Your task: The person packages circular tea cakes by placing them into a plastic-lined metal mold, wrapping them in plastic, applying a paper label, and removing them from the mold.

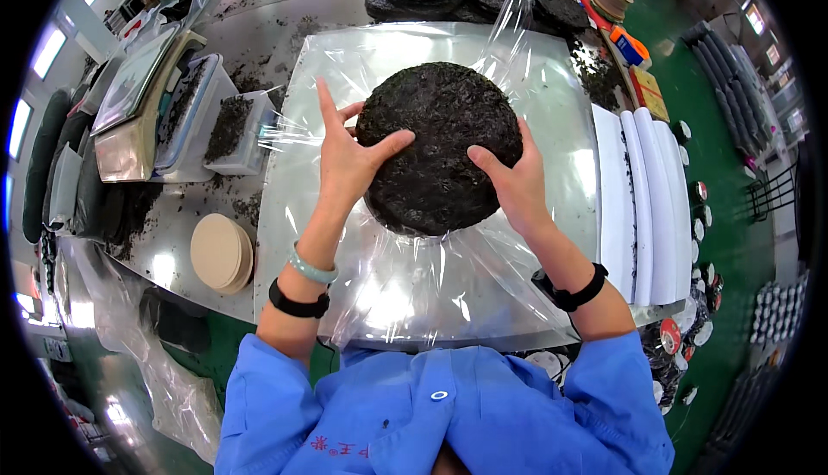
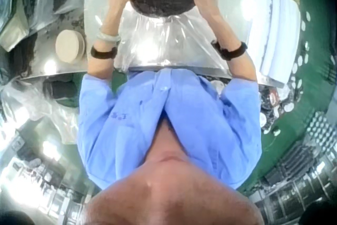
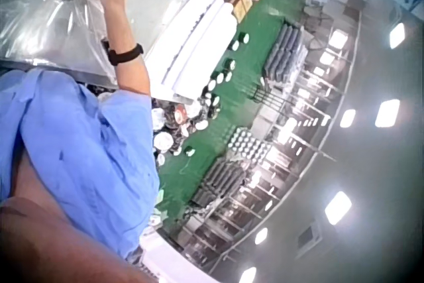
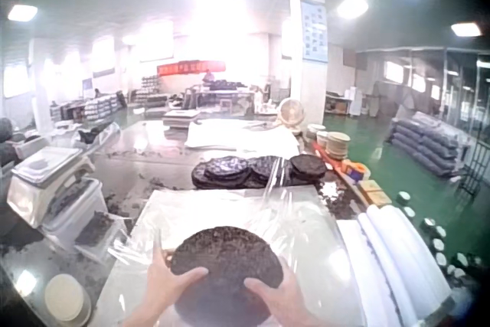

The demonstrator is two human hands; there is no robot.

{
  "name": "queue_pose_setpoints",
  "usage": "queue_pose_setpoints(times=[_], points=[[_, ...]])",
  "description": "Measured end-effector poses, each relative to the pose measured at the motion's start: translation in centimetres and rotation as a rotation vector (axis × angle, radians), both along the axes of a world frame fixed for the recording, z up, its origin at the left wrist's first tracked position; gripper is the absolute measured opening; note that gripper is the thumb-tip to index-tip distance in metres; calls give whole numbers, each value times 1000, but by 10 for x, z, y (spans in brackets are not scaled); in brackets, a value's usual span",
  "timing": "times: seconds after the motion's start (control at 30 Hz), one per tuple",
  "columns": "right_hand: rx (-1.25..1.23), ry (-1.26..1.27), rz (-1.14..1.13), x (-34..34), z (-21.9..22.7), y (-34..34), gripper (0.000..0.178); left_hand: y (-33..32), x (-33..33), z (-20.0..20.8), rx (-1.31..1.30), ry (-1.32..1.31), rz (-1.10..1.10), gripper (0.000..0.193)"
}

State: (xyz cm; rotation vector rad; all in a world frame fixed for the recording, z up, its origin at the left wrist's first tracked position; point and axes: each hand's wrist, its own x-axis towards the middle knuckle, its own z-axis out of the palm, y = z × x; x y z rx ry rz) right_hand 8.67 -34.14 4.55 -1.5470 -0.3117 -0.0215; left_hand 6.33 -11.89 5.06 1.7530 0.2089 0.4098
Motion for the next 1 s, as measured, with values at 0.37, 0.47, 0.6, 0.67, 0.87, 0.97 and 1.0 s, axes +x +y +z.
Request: queue_pose_setpoints(times=[0.37, 0.47, 0.6, 0.67, 0.87, 0.97, 1.0], points=[[-166, -14, 35, -10, 29, 12, 63, 23, -4, 6, -26, 26, -338, 107], [-227, 205, 83, 28, -38, -7, 72, 21, -1, -33, 396, 16, -292, 62], [-565, -176, 3, 16, -29, 3, 84, 5, -18, -21, 552, 171, -191, 54], [-654, -637, -86, 16, -23, 9, 56, 8, -19, -20, 521, 202, -204, 53], [-882, -683, 502, 25, -51, 37, 18, 2, -19, -32, 642, 157, -170, 54], [-1069, -718, 541, 31, -59, 38, 29, -2, -18, -36, 654, 176, -147, 56], [-1111, -729, 551, 32, -63, 38, 30, -4, -16, -34, 645, 185, -142, 56]])
